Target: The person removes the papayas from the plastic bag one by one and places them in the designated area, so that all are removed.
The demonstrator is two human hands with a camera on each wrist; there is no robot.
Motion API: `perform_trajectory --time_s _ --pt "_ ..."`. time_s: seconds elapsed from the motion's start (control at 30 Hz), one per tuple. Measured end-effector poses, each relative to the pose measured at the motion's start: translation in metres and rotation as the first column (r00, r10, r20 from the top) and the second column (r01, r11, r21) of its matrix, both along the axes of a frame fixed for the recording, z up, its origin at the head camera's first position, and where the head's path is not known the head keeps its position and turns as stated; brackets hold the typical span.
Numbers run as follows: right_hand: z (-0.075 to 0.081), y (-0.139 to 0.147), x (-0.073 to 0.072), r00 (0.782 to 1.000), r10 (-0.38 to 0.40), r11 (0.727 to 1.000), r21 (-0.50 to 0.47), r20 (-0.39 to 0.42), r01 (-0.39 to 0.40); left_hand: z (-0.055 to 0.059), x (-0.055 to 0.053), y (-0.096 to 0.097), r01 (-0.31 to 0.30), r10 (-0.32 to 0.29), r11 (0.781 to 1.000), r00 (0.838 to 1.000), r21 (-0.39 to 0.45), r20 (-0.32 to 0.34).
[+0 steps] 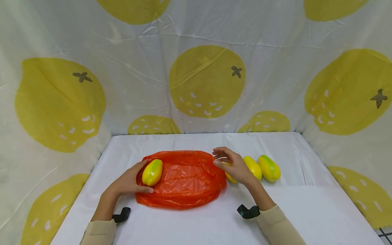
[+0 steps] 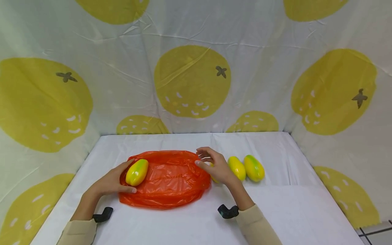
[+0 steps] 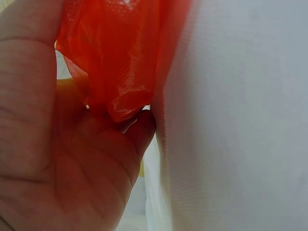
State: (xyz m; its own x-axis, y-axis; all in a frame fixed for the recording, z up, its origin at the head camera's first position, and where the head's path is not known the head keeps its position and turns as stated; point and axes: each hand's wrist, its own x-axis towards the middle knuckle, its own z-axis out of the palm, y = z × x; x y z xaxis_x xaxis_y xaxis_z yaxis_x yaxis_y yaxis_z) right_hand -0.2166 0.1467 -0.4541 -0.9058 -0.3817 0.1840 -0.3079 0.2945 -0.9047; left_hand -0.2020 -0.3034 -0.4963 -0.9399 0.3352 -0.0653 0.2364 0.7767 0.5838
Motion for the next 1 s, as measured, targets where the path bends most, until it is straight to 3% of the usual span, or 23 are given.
perform_trajectory --time_s 0.57,1.0 --pt "0.000 -0.034 0.001 0.995 0.085 0.996 -0.008 0.058 -0.085 0.001 0.002 0.000 -0.017 0.017 1.000 1.000 -0.002 0.003" --pt "-0.013 -0.062 -0.002 0.988 0.126 0.992 0.003 0.084 -0.127 0.002 0.002 0.001 -0.042 0.042 0.999 0.998 0.004 0.037"
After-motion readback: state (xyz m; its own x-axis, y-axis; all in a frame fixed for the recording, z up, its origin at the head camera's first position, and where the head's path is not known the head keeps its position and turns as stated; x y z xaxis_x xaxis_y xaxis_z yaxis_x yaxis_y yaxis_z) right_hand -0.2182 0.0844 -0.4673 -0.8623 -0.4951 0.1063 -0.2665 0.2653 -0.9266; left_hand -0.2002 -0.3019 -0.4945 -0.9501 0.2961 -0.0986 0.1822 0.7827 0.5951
